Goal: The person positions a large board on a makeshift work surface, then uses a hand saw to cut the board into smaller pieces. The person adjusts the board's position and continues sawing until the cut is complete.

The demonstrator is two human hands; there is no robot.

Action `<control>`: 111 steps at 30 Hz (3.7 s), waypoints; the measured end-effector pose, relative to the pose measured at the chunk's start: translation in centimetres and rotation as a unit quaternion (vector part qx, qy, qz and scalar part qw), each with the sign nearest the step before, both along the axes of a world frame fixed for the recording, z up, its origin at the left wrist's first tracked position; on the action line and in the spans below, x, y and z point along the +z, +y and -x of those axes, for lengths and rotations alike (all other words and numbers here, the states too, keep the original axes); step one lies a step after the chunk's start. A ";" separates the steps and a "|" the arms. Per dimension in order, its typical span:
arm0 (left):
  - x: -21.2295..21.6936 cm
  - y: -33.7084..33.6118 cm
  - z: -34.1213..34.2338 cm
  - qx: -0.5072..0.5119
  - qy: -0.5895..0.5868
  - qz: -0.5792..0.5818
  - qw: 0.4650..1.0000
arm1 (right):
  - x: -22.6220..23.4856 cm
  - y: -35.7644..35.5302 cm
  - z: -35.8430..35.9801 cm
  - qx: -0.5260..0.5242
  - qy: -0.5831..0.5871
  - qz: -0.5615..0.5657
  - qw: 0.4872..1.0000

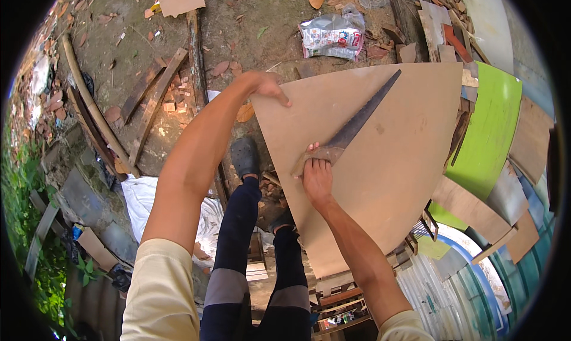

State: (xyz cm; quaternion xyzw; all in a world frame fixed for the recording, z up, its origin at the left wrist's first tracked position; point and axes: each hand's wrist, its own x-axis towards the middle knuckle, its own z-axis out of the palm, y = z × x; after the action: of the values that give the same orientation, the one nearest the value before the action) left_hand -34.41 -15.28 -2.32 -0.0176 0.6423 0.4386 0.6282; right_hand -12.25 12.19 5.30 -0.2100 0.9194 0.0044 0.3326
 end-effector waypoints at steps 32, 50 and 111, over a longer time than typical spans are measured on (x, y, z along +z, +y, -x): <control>3.4 10.0 -19.2 0.640 0.128 0.098 0.752 | -0.3 0.2 -0.4 0.011 0.027 -0.016 0.999; 4.2 11.5 -19.2 0.540 0.067 0.239 0.804 | 3.0 -0.5 2.5 0.034 -0.012 0.033 0.999; 13.8 5.3 -14.8 0.636 0.208 0.039 0.743 | 12.8 -2.9 -0.4 -0.555 -0.022 0.315 0.769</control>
State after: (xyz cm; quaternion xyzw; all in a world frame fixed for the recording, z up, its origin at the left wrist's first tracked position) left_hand -19.65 -10.00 11.43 -0.3544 0.6133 0.7038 0.0535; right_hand -11.86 9.33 18.08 0.2440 0.8182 -0.4754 0.2121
